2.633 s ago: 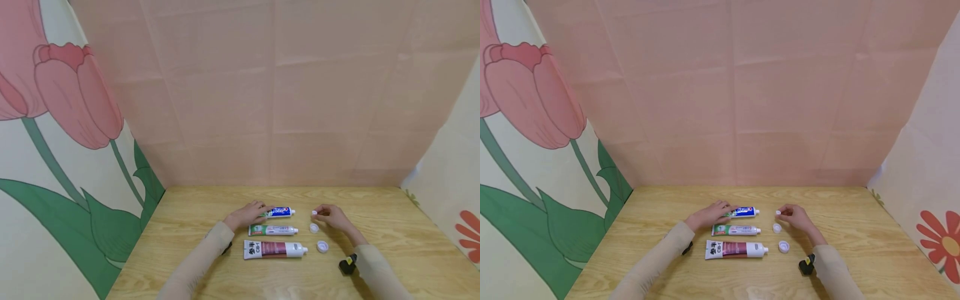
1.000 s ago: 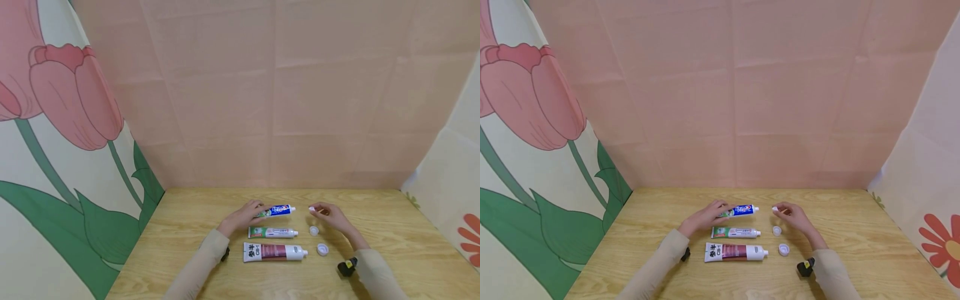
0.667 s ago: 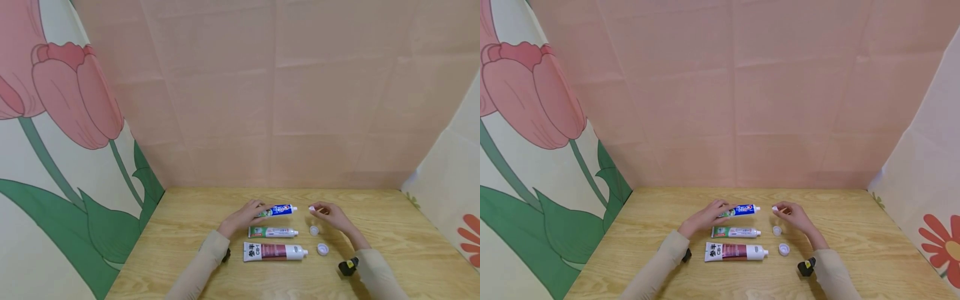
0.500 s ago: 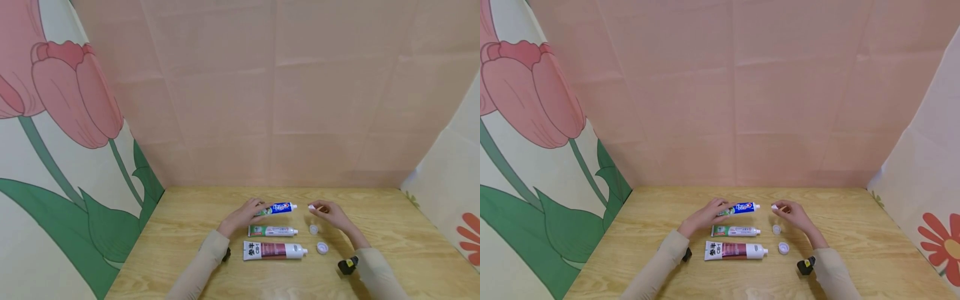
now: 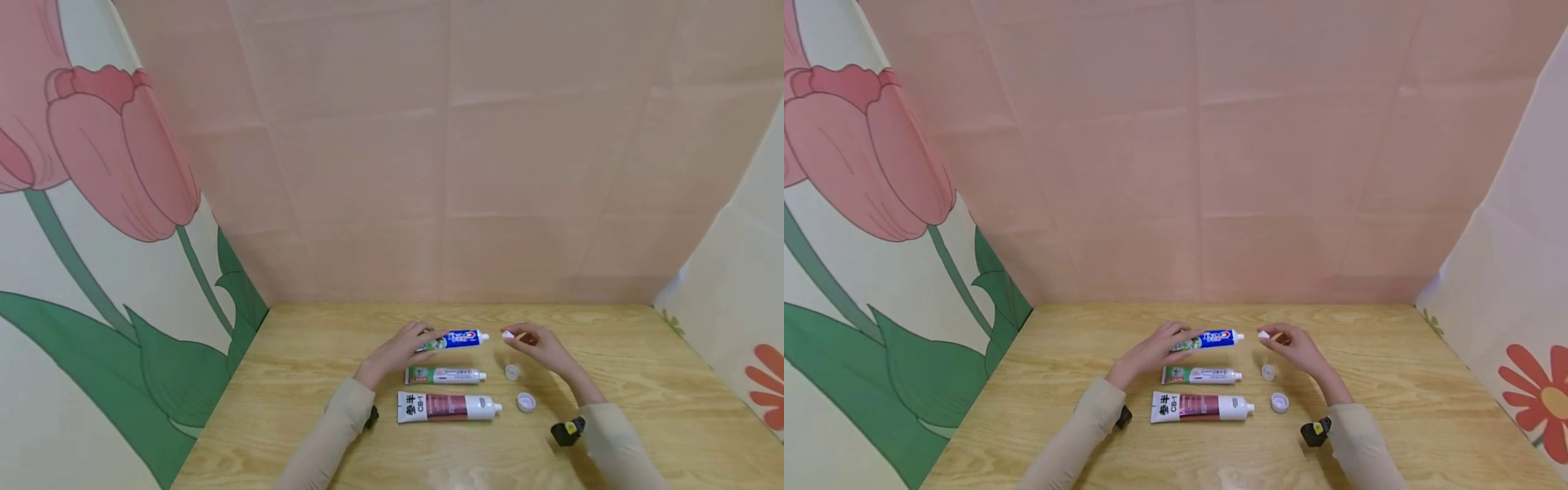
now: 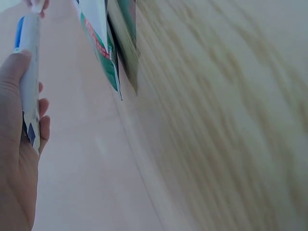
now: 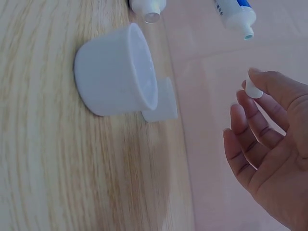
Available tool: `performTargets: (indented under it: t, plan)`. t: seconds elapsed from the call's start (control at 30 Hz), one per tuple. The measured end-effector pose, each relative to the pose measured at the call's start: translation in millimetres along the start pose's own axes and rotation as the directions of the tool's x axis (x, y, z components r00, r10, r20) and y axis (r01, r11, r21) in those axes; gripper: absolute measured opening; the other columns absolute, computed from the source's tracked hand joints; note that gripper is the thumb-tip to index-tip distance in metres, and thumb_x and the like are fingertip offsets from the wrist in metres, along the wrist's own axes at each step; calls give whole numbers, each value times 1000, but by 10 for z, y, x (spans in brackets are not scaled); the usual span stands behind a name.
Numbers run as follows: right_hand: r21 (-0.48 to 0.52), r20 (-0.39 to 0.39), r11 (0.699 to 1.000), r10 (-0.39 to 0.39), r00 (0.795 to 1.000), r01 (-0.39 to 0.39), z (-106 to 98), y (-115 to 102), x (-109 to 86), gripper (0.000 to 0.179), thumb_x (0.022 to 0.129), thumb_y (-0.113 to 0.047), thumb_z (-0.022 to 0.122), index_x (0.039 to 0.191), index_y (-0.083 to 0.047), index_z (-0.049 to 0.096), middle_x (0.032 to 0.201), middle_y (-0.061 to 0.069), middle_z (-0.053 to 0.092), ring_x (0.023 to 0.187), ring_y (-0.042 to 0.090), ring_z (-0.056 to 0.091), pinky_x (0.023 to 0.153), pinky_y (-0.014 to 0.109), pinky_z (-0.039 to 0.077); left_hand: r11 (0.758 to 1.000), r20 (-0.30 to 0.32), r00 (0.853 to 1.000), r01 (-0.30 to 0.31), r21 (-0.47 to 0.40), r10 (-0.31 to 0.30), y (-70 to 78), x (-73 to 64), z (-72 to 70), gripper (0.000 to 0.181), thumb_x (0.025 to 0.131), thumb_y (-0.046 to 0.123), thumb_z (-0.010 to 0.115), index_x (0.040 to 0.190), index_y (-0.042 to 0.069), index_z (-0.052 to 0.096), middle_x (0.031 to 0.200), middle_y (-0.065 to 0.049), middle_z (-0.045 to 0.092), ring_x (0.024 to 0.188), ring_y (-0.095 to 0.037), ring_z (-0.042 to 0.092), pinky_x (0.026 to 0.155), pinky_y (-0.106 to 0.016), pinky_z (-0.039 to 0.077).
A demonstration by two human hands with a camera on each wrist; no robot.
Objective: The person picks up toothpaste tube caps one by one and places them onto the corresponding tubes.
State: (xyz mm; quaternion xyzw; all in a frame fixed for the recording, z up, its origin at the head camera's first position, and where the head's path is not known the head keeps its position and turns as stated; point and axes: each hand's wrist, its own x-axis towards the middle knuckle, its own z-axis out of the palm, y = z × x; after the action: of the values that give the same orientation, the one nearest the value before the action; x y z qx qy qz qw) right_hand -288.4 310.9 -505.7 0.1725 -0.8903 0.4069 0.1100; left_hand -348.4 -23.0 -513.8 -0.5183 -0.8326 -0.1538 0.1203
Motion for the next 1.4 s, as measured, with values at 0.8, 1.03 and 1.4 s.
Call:
performTargets:
  t: [0.8,1.03,1.4]
  plan:
    - [81,39,996,-36,999,32,-77,-44,190,27,89,-19,63,114,-10,63,104,9,64,76,15,59,61,23,50,1000,-105,994,9,0,-9,-15,89,-46,54,88,23,63,139,19,43,123,0,51,114,-11,45,103,-24,38]
    - [115,40,990,-85,996,80,-92,-279,185,24,88,-10,63,111,-3,64,100,15,64,73,22,60,58,23,50,999,-108,994,33,-12,-34,21,70,-61,54,88,25,63,138,21,44,125,2,51,114,-10,44,101,-23,39]
    - [132,33,986,-103,994,98,-50,-333,182,26,88,-6,61,114,-1,63,92,13,61,68,32,55,53,22,46,998,-129,991,39,-45,-45,22,51,-46,56,88,26,63,140,24,41,127,5,49,117,-8,43,100,-21,40]
